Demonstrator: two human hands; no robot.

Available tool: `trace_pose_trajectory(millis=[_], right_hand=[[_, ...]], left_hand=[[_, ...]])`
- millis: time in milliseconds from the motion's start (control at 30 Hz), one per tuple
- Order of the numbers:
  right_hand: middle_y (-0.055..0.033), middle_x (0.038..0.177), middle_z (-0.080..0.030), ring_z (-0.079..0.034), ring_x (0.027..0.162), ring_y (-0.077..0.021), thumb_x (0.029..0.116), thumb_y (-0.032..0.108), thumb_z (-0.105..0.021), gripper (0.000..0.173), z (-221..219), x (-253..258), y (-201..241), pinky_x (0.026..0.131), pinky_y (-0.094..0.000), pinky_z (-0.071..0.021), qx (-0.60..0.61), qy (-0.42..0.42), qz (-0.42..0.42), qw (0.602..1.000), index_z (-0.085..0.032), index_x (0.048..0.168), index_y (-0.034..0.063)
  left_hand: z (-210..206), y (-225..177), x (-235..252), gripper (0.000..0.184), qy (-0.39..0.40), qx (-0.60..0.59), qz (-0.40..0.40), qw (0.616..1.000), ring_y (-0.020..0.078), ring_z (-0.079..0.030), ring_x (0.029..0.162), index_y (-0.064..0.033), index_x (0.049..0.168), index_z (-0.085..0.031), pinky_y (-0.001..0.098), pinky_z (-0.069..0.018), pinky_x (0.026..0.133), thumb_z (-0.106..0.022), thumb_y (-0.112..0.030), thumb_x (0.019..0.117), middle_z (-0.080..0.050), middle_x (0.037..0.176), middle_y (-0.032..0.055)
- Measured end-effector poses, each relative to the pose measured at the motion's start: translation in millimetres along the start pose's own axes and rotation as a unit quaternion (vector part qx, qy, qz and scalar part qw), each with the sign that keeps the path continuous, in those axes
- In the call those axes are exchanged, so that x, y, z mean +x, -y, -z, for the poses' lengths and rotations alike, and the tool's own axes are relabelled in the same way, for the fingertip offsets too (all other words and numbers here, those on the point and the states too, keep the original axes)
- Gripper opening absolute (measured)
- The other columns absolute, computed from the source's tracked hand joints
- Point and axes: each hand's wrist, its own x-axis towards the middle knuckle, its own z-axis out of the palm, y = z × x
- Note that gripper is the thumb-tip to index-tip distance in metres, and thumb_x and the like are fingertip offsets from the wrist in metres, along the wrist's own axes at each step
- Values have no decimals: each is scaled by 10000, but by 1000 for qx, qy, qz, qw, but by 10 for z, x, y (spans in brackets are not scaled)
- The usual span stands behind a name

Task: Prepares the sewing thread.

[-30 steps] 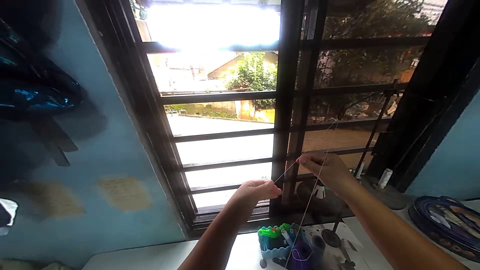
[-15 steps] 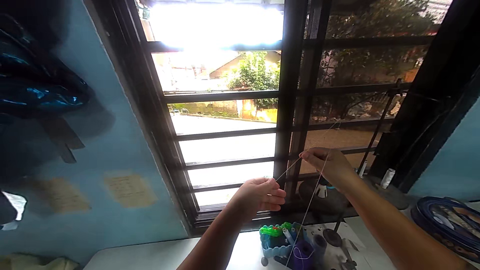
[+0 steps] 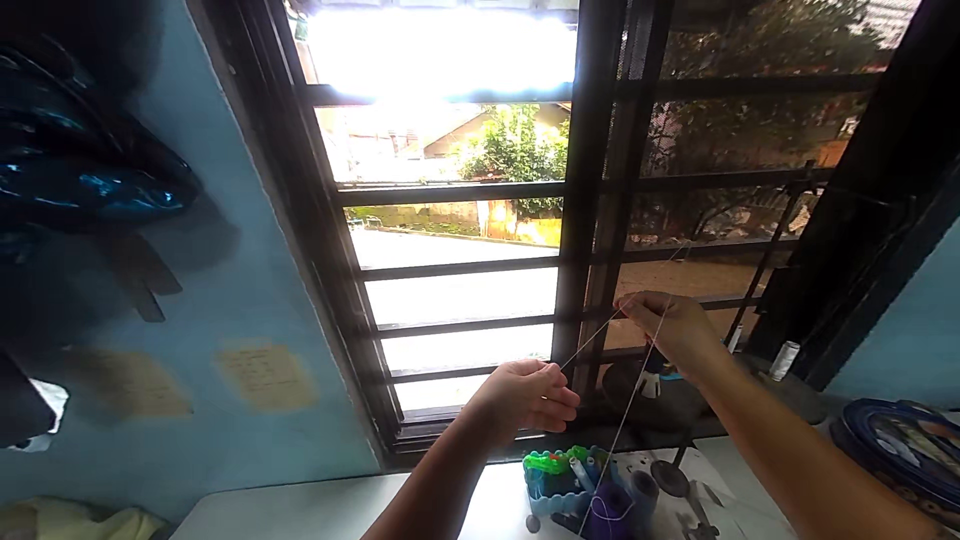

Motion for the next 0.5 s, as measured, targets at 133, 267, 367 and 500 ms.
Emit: trace_pose_trajectory(millis=[133,267,367,500], right_hand=[[-139,1143,-629,-637,826,-213,999,75,-638,190,-37,-106,-89,709,-397,-554,-116,-6,107,987,-696,1170,20],[-274,1402,-511,-605,1126,-444,843,122,-633,384,-259,-417,-270,855,-618,-525,-233,-112,295,920,-700,1215,55],[-133,1333,-598,-531,1284,-333,962,338,-555,236,-464,-586,-462,1025,-545,-445,-190,-99,427,879,-744,1050,226],[-17,1278,-633,-528,1292,-173,1004,394,-591,191,-657,-687,-459,1108,-417,-397,-162,-54,475,863,-724,1084,282]], left_hand=[[-3,19,10,227,-16,-49,2,999,155,-737,766,-14,1075,-556,276,-606,716,-400,-175,1114,-733,899,89],[-21,35,41,242,-40,-101,0,994,182,-736,842,-1,1119,-557,307,-603,768,-406,-190,1114,-725,989,118],[-37,55,67,262,-46,-115,-5,992,194,-720,923,-5,1149,-561,348,-588,808,-399,-208,1116,-712,1036,113],[-101,105,113,276,-58,-162,-19,985,174,-702,812,-6,1061,-596,315,-579,710,-404,-198,1112,-707,920,105]])
